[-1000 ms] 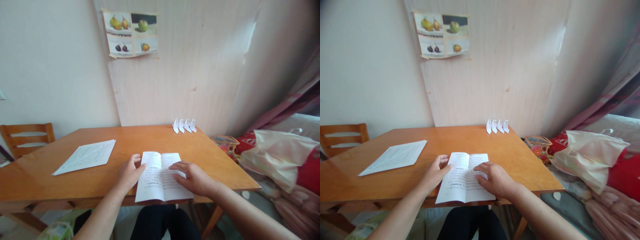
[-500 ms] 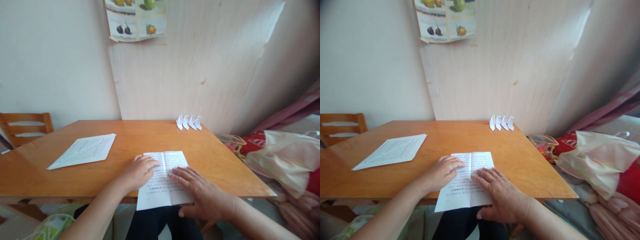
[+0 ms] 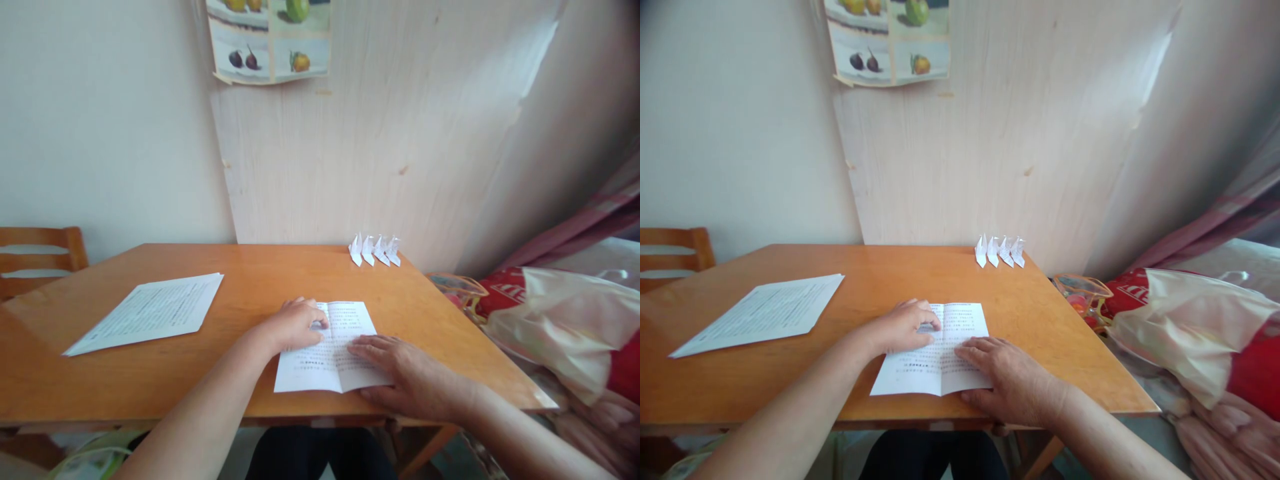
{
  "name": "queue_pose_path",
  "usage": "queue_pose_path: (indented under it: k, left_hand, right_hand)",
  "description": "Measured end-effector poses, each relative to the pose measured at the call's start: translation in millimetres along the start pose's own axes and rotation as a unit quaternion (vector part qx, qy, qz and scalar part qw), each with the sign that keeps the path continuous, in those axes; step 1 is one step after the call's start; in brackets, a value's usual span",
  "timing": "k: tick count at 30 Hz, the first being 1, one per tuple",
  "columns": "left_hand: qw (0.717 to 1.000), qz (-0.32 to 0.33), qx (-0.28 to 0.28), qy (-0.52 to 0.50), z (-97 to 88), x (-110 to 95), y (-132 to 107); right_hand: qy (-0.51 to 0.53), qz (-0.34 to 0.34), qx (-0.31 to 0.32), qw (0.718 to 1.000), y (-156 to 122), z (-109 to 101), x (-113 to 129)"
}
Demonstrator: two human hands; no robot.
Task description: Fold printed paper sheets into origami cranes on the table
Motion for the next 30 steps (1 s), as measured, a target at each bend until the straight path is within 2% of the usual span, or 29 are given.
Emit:
queue_pose_path:
  k: [4, 6, 9, 13, 15, 18, 20, 24, 26, 28, 30]
  left_hand:
    - [0.996, 0.006, 0.059, -0.065, 0.8, 15, 15]
    - [0.993, 0.004, 0.070, -0.099, 1.4, 21, 17]
    - [0.989, 0.007, 0.070, -0.130, 0.2, 26, 17]
    - [0.978, 0.014, 0.051, -0.203, -6.0, 25, 14]
    - [0.954, -0.016, 0.039, -0.298, -9.7, 24, 12]
    - [0.877, -0.083, 0.033, -0.472, -12.7, 25, 8]
    - [0.832, -0.103, 0.015, -0.545, -14.1, 28, 8]
    - [0.773, -0.142, -0.090, -0.612, -17.3, 43, 14]
    - [0.760, -0.173, -0.170, -0.603, -20.5, 52, 17]
    - [0.773, -0.174, -0.289, -0.538, -26.9, 60, 18]
    - [0.805, -0.128, -0.405, -0.414, -33.8, 59, 16]
  right_hand:
    - [0.018, 0.002, 0.016, 1.000, 1, -7, -3]
    - [0.054, 0.010, 0.012, 0.998, 1, -11, -8]
    - [0.125, 0.042, 0.000, 0.991, 6, -16, -22]
    - [0.233, 0.079, 0.021, 0.969, 22, -21, -45]
    - [0.276, 0.104, 0.017, 0.955, 34, -22, -57]
    - [0.325, 0.158, -0.011, 0.932, 53, -19, -74]
    - [0.358, 0.180, -0.030, 0.916, 65, -15, -81]
    - [0.381, 0.206, -0.052, 0.900, 84, -4, -90]
    - [0.357, 0.227, -0.056, 0.904, 89, 3, -95]
    - [0.307, 0.255, -0.067, 0.914, 92, 9, -99]
    - [0.243, 0.276, -0.086, 0.926, 92, 14, -101]
Point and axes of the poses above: each hand's wrist, its own y-axis towards the middle knuckle, its own z-axis out of the palm, x = y × z, the point moved 2 cm from there along y, towards the middle knuckle, and after that the axes turned 13 degrees about -y, right-handed, at the moved point
